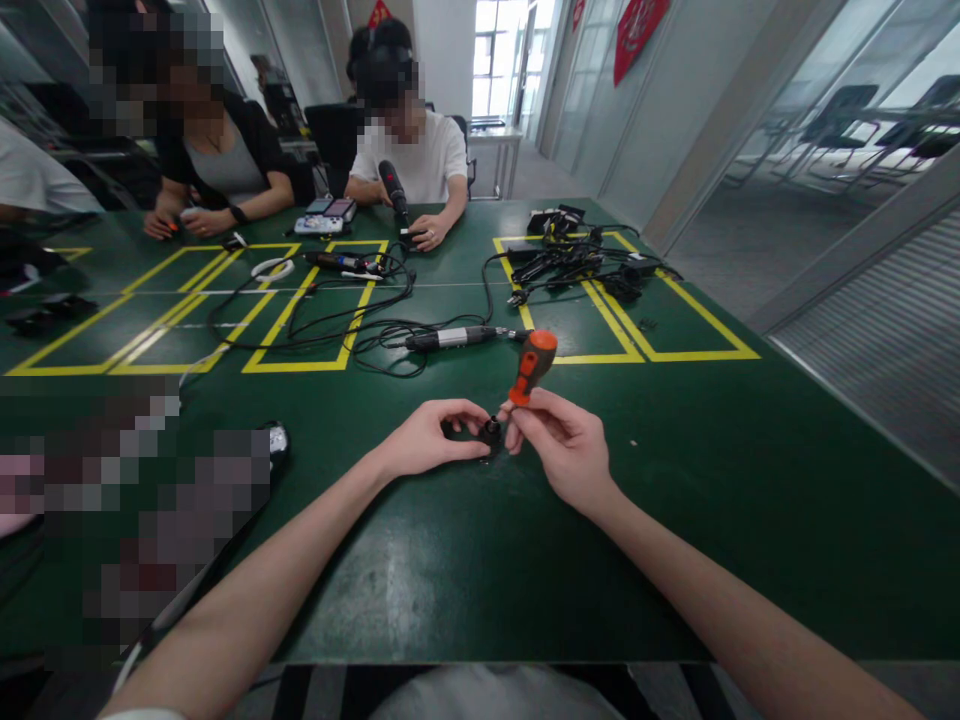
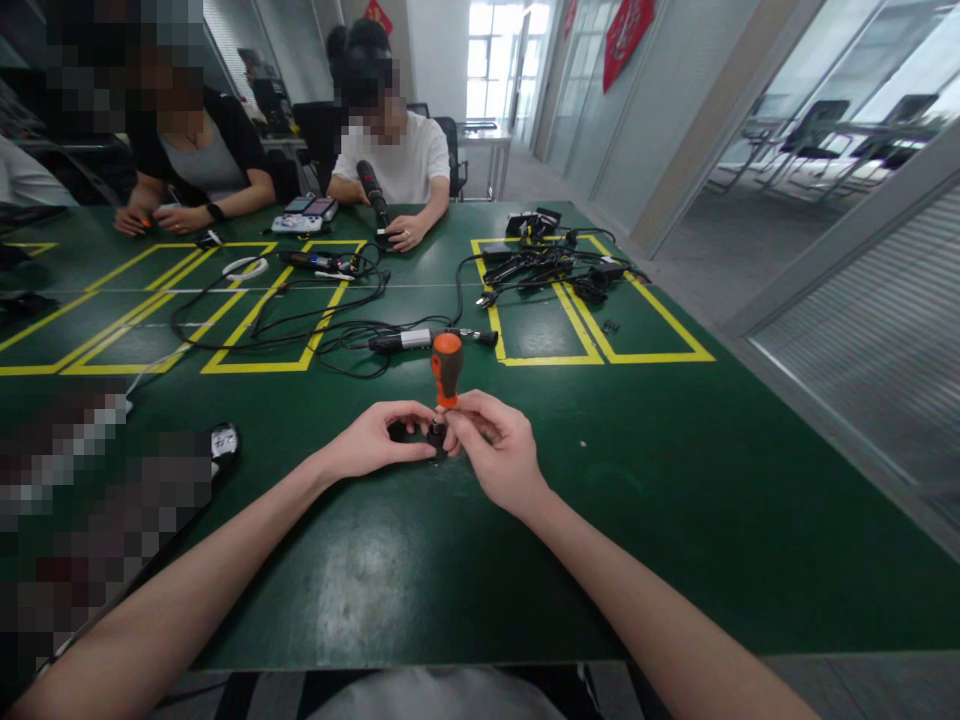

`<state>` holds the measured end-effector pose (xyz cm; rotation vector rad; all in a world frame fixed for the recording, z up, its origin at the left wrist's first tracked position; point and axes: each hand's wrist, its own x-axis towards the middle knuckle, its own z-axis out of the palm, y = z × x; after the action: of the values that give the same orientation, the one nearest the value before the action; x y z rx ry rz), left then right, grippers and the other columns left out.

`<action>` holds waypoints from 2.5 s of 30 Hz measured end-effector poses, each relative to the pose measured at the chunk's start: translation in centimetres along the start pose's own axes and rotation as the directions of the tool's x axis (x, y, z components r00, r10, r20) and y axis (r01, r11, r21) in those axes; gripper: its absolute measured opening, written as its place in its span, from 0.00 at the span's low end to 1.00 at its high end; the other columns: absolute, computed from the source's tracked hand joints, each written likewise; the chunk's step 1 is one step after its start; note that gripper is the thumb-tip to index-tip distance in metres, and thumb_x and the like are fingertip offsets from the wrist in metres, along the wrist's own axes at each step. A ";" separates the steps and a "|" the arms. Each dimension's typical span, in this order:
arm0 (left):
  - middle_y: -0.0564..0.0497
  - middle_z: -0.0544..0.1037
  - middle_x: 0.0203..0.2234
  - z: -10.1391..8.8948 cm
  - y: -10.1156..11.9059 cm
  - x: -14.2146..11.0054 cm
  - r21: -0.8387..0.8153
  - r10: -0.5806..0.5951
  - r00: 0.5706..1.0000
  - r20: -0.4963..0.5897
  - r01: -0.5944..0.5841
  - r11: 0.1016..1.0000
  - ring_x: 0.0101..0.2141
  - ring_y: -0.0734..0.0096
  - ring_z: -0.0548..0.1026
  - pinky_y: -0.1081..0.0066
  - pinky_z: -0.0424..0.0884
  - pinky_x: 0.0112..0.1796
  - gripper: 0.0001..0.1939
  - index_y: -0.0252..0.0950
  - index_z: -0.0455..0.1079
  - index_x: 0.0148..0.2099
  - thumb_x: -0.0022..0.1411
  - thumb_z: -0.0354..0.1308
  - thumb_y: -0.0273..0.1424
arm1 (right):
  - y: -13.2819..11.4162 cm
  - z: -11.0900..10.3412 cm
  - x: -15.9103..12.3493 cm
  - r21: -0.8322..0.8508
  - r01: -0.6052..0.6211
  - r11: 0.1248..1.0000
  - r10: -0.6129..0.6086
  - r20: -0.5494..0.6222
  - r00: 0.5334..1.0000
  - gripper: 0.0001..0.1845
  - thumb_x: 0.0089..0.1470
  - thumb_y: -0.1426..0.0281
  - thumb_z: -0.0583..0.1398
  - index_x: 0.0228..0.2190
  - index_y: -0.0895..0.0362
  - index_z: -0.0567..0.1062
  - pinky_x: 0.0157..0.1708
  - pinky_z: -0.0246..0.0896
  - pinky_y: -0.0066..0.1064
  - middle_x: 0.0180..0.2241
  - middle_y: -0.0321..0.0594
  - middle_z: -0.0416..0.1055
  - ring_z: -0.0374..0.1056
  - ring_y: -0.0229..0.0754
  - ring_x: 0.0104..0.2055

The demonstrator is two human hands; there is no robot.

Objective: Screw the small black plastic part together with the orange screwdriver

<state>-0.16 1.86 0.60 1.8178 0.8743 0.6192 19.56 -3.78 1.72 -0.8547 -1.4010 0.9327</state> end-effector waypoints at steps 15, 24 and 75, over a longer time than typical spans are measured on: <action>0.51 0.81 0.35 0.0 0.2 0.0 -0.024 0.007 1.000 0.005 -0.007 1.000 0.35 0.69 0.74 0.70 0.67 0.39 0.18 0.35 0.80 0.46 0.53 0.71 0.34 | -0.3 0.2 0.2 -0.008 0.016 1.000 -0.017 -0.031 0.999 0.08 0.61 0.64 0.66 0.30 0.54 0.80 0.21 0.71 0.29 0.29 0.37 0.75 0.71 0.36 0.22; 0.51 0.81 0.34 0.0 0.0 0.0 -0.002 -0.002 1.000 -0.001 0.002 1.000 0.35 0.69 0.74 0.70 0.66 0.38 0.19 0.34 0.80 0.47 0.53 0.71 0.34 | 0.6 0.0 -0.3 0.011 0.006 1.000 -0.006 -0.045 0.999 0.12 0.59 0.60 0.68 0.38 0.55 0.77 0.28 0.75 0.32 0.31 0.39 0.80 0.74 0.38 0.25; 0.51 0.81 0.34 0.1 0.0 0.0 -0.027 0.002 1.000 0.001 -0.002 1.000 0.34 0.69 0.74 0.70 0.67 0.38 0.18 0.35 0.79 0.46 0.53 0.71 0.34 | 0.0 0.0 -0.2 0.018 -0.029 0.999 0.029 -0.045 0.999 0.14 0.59 0.57 0.67 0.38 0.54 0.77 0.26 0.74 0.33 0.29 0.38 0.78 0.72 0.38 0.25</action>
<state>-0.10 1.78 0.61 1.7953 0.8595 0.6287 19.59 -3.94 1.64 -0.8805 -1.3429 0.9403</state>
